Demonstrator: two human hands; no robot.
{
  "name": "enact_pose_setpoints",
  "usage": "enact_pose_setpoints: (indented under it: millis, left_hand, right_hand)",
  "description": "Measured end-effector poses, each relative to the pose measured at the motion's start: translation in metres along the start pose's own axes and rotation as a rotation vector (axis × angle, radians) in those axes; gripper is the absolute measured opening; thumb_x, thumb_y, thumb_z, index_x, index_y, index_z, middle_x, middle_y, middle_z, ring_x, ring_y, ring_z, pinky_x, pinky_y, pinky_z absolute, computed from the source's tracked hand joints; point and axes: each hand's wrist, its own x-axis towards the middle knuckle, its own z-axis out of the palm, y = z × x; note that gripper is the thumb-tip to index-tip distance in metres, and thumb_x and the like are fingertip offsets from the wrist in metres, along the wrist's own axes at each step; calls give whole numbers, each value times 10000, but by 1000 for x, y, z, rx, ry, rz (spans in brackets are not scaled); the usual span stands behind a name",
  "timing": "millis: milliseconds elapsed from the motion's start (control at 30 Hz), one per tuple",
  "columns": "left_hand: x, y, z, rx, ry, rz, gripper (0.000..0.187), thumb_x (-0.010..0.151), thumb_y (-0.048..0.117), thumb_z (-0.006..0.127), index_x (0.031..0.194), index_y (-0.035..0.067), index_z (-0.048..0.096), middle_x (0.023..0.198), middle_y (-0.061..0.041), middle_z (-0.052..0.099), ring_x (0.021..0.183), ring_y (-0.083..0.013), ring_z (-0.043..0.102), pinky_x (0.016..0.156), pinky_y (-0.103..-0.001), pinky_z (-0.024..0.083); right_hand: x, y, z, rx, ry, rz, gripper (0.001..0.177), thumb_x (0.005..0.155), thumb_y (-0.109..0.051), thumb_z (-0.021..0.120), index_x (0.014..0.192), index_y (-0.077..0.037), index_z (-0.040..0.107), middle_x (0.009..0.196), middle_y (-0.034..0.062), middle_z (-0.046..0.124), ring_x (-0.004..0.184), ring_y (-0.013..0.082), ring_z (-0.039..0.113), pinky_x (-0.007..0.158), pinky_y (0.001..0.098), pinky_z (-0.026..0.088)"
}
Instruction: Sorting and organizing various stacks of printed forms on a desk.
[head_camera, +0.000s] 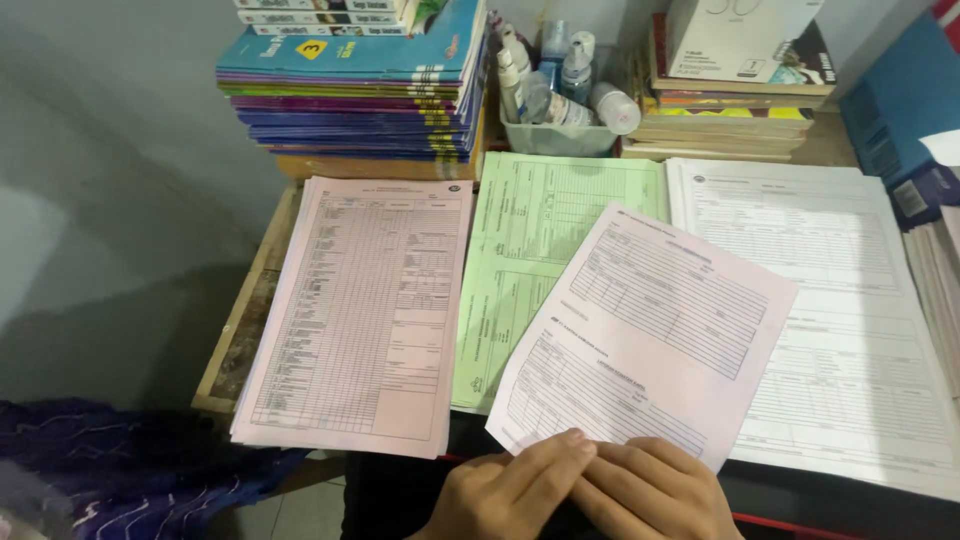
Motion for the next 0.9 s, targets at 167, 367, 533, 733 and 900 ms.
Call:
enact_pose_setpoints:
  millis: [167,367,533,733,900]
  left_hand:
    - [-24,-14,-21,-8,-35,-125,192,1018,174,622,1012,45,764,970,-91,795,552,-118,687,459,-241,553]
    - [-39,-9,-99,370,-116,-436,443,974,476,427,1223,209,678,1194,49,784,625,-14,735,522,-265,524]
    - [-43,-63,-124,432,43,-308,238,831,10,830,1056,1,753,1037,-98,787,915,-169,780,820,-263,627]
    - [-77,-91,-139,485,-42,-463,236,871,-61,773,1080,49,770,1040,-73,785,931,-153,747,878,-286,587]
    - [-89,-105,-142,372,-95,-513,259,859,-24,729,1081,105,759,1015,-30,787,924,-133,746,914,-273,563]
  right_hand:
    - [-56,10,15,-114,227,126,147,968,-160,534,931,-125,672,904,18,782,862,215,783,825,358,585]
    - [-79,12,45,-64,494,347,387,1159,-354,261,1128,-129,575,885,36,734,867,240,722,891,405,546]
    - [-79,26,30,-33,226,246,434,958,-455,517,1158,-83,616,1001,37,760,956,235,738,919,418,548]
    - [-61,21,29,-33,215,306,323,901,-339,596,1009,-56,709,856,58,732,826,222,717,848,397,536]
    - [-50,20,32,-40,242,328,249,876,-262,613,943,-55,735,790,37,714,777,199,701,853,376,516]
